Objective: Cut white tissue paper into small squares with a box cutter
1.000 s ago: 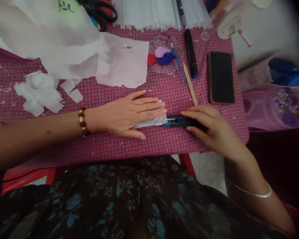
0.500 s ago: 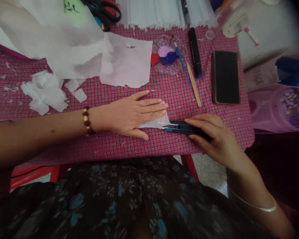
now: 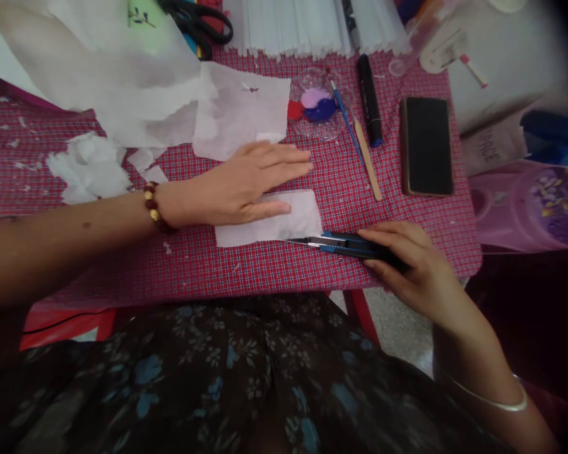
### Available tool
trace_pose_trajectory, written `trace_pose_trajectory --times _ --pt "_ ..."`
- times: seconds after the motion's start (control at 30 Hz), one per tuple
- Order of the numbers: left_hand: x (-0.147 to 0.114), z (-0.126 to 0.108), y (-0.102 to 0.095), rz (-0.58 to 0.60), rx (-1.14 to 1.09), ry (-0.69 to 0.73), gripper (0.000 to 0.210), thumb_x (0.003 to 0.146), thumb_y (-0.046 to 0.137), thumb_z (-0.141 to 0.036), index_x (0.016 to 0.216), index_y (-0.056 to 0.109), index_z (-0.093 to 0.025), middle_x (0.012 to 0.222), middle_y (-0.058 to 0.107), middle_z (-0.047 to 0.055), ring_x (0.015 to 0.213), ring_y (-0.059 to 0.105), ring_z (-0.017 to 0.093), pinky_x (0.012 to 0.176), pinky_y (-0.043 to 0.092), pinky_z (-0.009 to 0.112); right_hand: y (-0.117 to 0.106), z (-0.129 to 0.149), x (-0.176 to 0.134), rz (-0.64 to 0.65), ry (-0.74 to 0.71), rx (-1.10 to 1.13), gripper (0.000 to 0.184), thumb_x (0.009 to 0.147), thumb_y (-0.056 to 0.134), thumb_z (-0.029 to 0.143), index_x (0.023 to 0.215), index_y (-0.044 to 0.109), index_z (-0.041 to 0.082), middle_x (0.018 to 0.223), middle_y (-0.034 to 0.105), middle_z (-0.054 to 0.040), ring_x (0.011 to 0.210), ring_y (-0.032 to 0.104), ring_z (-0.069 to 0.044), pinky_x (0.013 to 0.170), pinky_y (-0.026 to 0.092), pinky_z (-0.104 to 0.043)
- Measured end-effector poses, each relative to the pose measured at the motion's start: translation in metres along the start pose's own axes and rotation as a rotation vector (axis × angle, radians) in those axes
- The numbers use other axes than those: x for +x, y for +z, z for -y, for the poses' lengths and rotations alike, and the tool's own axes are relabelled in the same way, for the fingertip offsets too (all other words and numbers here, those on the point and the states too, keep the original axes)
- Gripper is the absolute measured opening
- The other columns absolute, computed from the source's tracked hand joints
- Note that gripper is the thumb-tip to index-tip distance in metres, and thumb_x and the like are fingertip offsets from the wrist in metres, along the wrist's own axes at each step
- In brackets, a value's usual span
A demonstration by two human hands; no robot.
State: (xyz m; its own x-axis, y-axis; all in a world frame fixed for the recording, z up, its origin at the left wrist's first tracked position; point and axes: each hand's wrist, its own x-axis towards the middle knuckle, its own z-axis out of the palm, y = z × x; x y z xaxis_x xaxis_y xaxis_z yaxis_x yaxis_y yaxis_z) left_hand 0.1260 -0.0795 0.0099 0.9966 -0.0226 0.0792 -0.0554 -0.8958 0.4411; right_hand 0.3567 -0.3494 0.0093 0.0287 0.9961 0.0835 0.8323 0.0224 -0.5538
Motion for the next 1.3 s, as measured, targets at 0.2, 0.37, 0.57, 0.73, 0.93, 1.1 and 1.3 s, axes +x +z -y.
trace_pose_trajectory --times 0.2,0.37,0.57,0.73,0.93,1.1,1.3 --pt "-0.002 0.008 0.017 -0.020 0.142 -0.098 0.063 0.103 0.039 -0.054 0.159 0.036 -0.025 0.167 0.033 0.014 0.153 0.032 0.035 0.125 0.015 0.060 -0.003 -0.001 0.001 0.003 0.021 -0.004 0.053 0.095 0.062 0.026 0.145 0.053 0.045 0.123 0.064 -0.0074 0.113 0.064 -0.036 0.095 0.054 -0.061" --pt "-0.003 0.007 0.022 -0.017 0.175 -0.106 0.062 0.101 0.044 -0.050 0.158 0.037 -0.025 0.168 0.031 0.013 0.154 0.030 0.037 0.124 0.014 0.061 -0.004 -0.004 0.009 0.004 0.000 -0.004 0.052 0.095 0.062 0.026 0.143 0.054 0.043 0.123 0.064 -0.0082 0.113 0.063 -0.035 0.095 0.054 -0.060" --pt "-0.003 0.006 0.021 -0.023 0.189 -0.103 0.062 0.101 0.045 -0.048 0.157 0.040 -0.022 0.167 0.032 0.015 0.153 0.033 0.038 0.124 0.015 0.062 -0.001 -0.005 0.021 0.027 -0.044 0.006 0.051 0.095 0.063 0.027 0.143 0.054 0.042 0.123 0.064 -0.0075 0.114 0.063 -0.035 0.096 0.054 -0.062" --pt "-0.003 0.001 0.016 0.014 0.206 -0.115 0.061 0.104 0.038 -0.051 0.156 0.040 -0.020 0.168 0.029 0.015 0.154 0.030 0.035 0.124 0.014 0.062 0.000 0.000 0.030 0.062 -0.059 0.020 0.053 0.096 0.060 0.027 0.144 0.052 0.046 0.124 0.063 -0.0069 0.116 0.063 -0.036 0.098 0.054 -0.063" --pt "-0.002 -0.002 0.012 0.045 0.225 -0.122 0.062 0.105 0.033 -0.051 0.157 0.038 -0.016 0.169 0.027 0.015 0.155 0.028 0.034 0.125 0.013 0.060 0.000 0.005 0.040 0.115 -0.094 0.014 0.055 0.097 0.058 0.027 0.146 0.048 0.050 0.125 0.063 -0.0063 0.116 0.063 -0.037 0.097 0.053 -0.064" --pt "-0.001 0.000 0.016 0.028 0.202 -0.129 0.061 0.103 0.039 -0.050 0.156 0.041 -0.019 0.169 0.028 0.015 0.154 0.030 0.035 0.124 0.015 0.061 0.002 0.010 0.050 0.120 -0.119 0.024 0.054 0.097 0.057 0.028 0.145 0.049 0.052 0.124 0.064 -0.0060 0.115 0.063 -0.038 0.096 0.053 -0.064" --pt "-0.002 0.005 0.021 -0.035 0.185 -0.102 0.062 0.100 0.046 -0.049 0.156 0.041 -0.024 0.167 0.034 0.013 0.153 0.033 0.037 0.123 0.019 0.061 0.004 0.011 0.047 0.116 -0.123 0.017 0.054 0.096 0.060 0.026 0.146 0.051 0.047 0.124 0.064 -0.0062 0.113 0.064 -0.036 0.095 0.054 -0.060"
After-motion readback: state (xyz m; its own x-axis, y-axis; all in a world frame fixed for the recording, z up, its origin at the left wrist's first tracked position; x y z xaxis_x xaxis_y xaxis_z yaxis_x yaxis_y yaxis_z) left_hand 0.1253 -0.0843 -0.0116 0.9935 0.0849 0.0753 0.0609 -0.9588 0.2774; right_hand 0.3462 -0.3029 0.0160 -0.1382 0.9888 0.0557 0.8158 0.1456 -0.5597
